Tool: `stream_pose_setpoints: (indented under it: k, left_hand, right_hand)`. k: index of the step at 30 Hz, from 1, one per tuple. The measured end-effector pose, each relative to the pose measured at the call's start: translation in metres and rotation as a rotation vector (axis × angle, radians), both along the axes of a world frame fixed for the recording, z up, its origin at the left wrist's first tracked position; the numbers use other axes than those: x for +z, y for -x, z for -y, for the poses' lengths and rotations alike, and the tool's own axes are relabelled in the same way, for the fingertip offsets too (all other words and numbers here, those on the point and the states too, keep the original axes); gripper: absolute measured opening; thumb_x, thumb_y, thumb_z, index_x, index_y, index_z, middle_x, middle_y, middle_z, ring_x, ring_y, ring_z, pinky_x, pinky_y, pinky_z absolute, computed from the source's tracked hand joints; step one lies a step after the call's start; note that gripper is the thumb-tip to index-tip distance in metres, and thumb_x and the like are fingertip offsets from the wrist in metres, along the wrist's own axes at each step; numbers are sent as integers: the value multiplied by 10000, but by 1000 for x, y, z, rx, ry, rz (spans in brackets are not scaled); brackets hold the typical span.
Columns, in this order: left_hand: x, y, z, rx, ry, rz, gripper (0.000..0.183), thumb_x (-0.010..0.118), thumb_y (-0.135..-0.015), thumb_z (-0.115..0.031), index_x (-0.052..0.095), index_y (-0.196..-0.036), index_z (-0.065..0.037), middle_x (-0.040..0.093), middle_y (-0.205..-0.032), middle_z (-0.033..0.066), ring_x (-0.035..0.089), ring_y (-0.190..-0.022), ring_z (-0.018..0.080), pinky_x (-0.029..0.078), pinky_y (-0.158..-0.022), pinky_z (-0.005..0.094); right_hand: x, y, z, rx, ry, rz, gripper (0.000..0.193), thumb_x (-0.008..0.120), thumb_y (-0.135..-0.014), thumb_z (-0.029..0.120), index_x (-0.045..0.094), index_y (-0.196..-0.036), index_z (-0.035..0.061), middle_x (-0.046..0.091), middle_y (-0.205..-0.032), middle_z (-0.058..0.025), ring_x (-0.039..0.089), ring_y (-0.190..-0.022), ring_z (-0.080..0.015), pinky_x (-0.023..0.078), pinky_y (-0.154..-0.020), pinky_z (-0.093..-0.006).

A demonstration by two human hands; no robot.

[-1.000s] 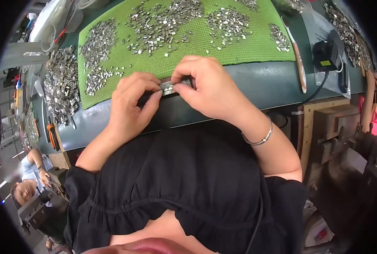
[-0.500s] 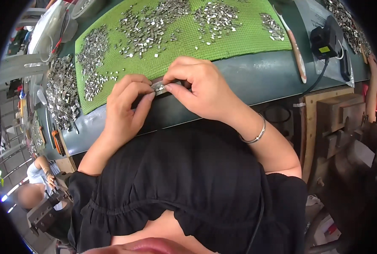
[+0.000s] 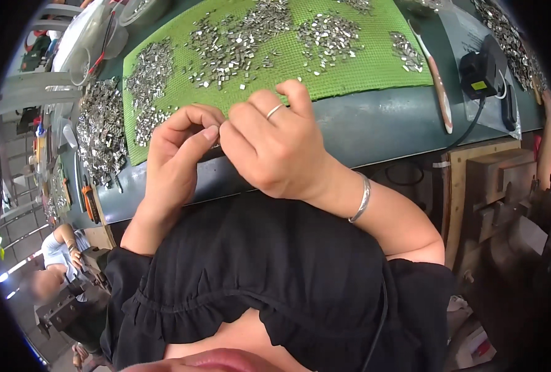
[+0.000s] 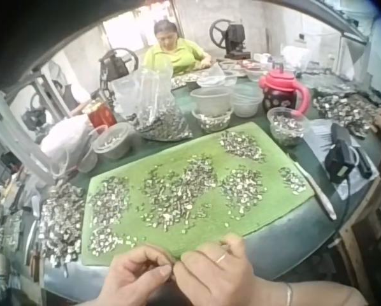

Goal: The recorder sorts small metal parts into a jig and then uses a manual press machine to process them.

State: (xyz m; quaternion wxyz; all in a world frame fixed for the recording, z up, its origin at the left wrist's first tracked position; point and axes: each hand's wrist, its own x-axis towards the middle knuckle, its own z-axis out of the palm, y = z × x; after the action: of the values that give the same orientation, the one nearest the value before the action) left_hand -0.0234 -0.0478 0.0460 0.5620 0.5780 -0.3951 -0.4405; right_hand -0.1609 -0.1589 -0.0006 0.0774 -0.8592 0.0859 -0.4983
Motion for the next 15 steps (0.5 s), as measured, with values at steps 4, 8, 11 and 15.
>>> stream_pose_setpoints:
  k: [4, 8, 11, 15]
  left_hand:
    - [0, -1, -2, 28, -20, 27, 60, 627, -949, -52, 633, -968, 6, 648, -889, -3, 546, -809, 51, 455, -735, 225]
    - [-1, -2, -1, 37, 6, 71, 54, 663, -926, -40, 643, -948, 6, 646, -894, 2, 561, -810, 61, 466, -744, 235]
    - [-4, -5, 0, 29, 81, 242, 49, 676, -904, -16, 644, -931, 10, 654, -894, 28, 588, -810, 92, 475, -757, 249]
    - [-9, -5, 3, 26, 164, 398, 48, 677, -893, -10, 639, -913, 9, 663, -895, 75, 628, -792, 155, 489, -737, 276]
  right_hand:
    - [7, 5, -5, -21, 74, -61, 116, 652, -735, 141, 640, -804, 47, 578, -799, -38, 569, -711, -196, 371, -804, -410]
    - [9, 7, -6, -6, 43, -103, 204, 687, -708, 87, 686, -894, 4, 645, -857, -68, 623, -730, -208, 371, -870, -428]
    - [5, -2, -1, -49, 134, 17, 108, 601, -738, 177, 632, -730, 74, 521, -729, -12, 529, -683, -179, 369, -797, -406]
    - [7, 6, 1, -22, 95, -21, 102, 637, -742, 173, 643, -777, 77, 544, -762, -11, 544, -713, -186, 367, -800, -411]
